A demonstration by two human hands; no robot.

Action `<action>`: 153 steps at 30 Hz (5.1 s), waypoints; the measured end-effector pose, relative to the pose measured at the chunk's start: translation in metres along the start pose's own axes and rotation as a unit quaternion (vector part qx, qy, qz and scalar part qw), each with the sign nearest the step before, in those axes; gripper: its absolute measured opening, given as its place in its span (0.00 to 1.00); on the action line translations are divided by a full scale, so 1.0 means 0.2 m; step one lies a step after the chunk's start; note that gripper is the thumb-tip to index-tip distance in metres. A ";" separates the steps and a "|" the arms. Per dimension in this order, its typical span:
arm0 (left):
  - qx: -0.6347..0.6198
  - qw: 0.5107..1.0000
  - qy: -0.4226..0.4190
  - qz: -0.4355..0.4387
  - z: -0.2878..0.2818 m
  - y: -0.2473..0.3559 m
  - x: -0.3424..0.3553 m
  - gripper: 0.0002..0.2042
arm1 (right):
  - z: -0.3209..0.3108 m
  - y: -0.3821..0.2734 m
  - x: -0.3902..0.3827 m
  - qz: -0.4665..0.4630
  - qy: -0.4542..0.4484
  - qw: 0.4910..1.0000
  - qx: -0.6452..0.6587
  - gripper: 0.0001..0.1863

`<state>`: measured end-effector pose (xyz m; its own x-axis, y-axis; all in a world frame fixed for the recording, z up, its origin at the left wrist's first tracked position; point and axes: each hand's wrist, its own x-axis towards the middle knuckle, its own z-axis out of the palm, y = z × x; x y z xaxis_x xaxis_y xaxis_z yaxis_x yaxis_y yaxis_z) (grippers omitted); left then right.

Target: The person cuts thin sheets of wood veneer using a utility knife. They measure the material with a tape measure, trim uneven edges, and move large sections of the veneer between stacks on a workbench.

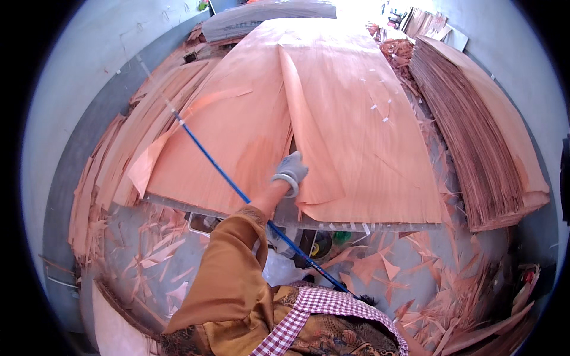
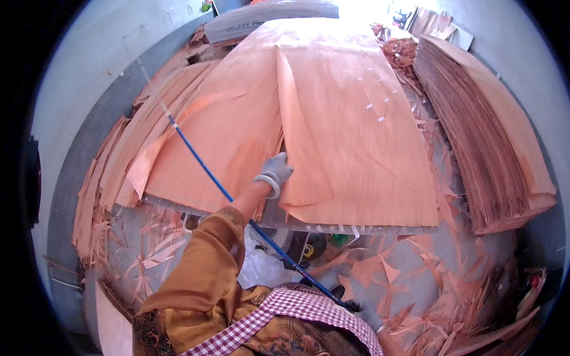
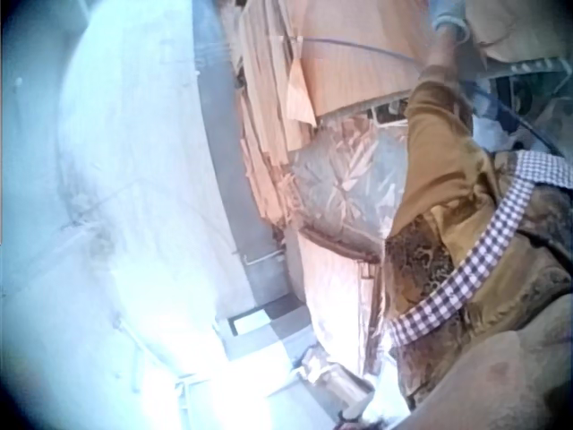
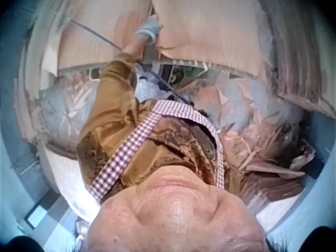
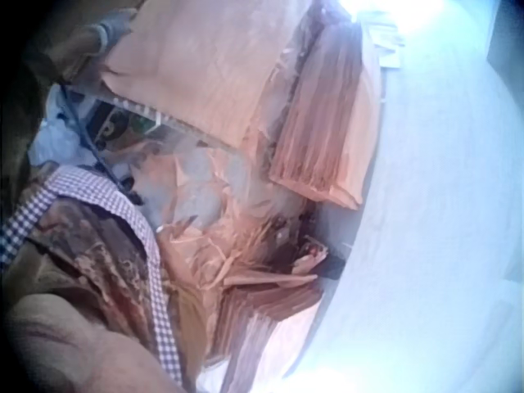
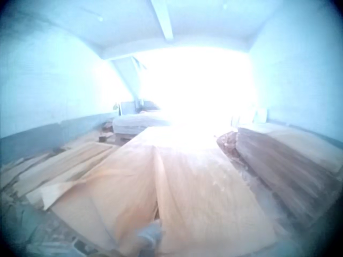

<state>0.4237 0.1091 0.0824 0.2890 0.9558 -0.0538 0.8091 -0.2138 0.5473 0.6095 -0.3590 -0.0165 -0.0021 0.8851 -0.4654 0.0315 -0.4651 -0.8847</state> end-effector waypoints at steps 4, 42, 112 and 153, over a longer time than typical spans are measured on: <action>-0.048 0.997 -0.010 0.056 -0.10 0.33 0.02 0.16 | 0.01 -0.03 0.02 -0.028 0.095 0.994 -0.049 0.09; -0.155 0.904 -0.019 0.398 1.77 3.07 -0.86 0.21 | -2.23 -0.37 -1.24 -0.067 0.297 0.918 0.254 0.29; -0.562 0.793 0.129 -0.194 4.41 6.97 -0.74 0.19 | -9.91 0.32 -1.74 -0.088 0.323 0.934 0.125 0.24; -0.614 0.680 0.284 -0.284 4.57 6.78 -0.30 0.06 | -9.94 0.14 -1.63 -0.054 0.357 0.932 -0.033 0.08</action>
<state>1.9713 -0.4223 0.0635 -0.4185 0.8117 -0.4074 -0.4298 0.2182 0.8762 2.5991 -0.6284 0.1633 0.6563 0.7230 -0.2158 0.1318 -0.3914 -0.9107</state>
